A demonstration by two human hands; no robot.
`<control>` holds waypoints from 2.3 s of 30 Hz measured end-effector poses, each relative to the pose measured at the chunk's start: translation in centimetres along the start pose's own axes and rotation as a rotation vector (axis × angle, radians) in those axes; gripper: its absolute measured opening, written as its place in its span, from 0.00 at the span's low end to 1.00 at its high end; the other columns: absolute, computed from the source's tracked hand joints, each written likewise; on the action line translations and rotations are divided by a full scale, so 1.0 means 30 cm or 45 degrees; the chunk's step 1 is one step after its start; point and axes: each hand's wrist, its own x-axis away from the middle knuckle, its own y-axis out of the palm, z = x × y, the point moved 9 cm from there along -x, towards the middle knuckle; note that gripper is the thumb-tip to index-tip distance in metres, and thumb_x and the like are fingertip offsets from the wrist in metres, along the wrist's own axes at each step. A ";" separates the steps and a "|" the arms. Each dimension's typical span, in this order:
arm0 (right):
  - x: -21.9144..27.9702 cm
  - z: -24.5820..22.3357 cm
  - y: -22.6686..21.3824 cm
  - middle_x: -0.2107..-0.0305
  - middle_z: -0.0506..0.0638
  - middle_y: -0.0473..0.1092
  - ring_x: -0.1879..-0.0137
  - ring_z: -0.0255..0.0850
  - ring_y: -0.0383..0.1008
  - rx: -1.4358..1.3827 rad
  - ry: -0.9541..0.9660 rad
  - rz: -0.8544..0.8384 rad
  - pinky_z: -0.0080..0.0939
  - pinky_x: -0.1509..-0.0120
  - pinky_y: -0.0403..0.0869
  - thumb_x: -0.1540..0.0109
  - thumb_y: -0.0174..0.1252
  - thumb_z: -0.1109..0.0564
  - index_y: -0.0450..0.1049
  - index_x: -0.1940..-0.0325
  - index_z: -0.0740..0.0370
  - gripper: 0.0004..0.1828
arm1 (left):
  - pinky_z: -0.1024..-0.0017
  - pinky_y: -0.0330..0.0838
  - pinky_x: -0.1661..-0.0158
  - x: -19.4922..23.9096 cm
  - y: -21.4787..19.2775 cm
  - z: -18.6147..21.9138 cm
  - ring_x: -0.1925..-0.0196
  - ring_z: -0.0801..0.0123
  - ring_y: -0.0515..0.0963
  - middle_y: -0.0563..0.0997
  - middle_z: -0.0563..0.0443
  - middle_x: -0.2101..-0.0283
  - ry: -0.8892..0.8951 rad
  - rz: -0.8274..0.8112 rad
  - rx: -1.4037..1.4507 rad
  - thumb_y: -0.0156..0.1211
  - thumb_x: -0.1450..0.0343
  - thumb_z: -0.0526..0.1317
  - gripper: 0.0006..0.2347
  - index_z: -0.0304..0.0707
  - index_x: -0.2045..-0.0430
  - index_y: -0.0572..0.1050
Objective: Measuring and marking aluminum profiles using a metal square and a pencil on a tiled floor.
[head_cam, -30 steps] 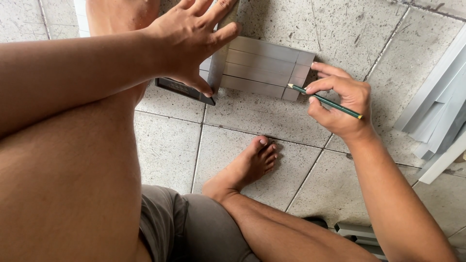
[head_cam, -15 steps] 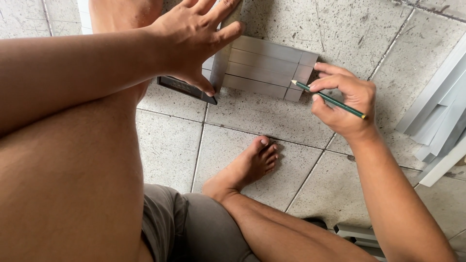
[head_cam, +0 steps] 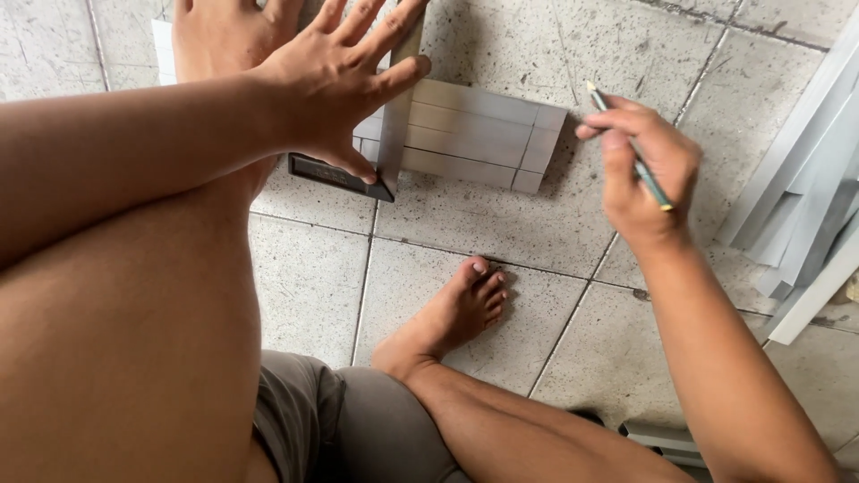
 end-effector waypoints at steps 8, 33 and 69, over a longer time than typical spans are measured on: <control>-0.008 0.007 0.211 0.35 0.64 0.68 0.27 0.59 0.64 0.691 -0.044 -0.406 0.57 0.19 0.55 0.60 0.82 0.44 0.64 0.32 0.66 0.59 | 0.32 0.35 0.30 0.005 0.000 -0.004 0.23 0.35 0.34 0.34 0.31 0.22 0.009 -0.053 0.152 0.69 0.60 0.77 0.63 0.39 0.30 0.62; -0.023 -0.045 0.200 0.47 0.61 0.74 0.42 0.55 0.75 0.567 -0.219 -0.313 0.54 0.29 0.69 0.62 0.80 0.55 0.64 0.38 0.67 0.52 | 0.52 0.68 0.36 0.468 -0.134 -0.063 0.35 0.46 0.71 0.74 0.36 0.40 -1.264 0.045 -0.229 0.66 0.31 0.29 0.19 0.40 0.47 0.66; -0.125 -0.069 0.036 0.34 0.69 0.61 0.28 0.62 0.64 0.672 -0.006 -0.609 0.58 0.18 0.65 0.52 0.80 0.46 0.55 0.30 0.68 0.57 | 0.28 0.22 0.32 0.377 0.037 -0.178 0.26 0.24 0.29 0.34 0.16 0.25 -0.326 -0.008 0.789 0.67 0.55 0.58 0.58 0.43 0.25 0.50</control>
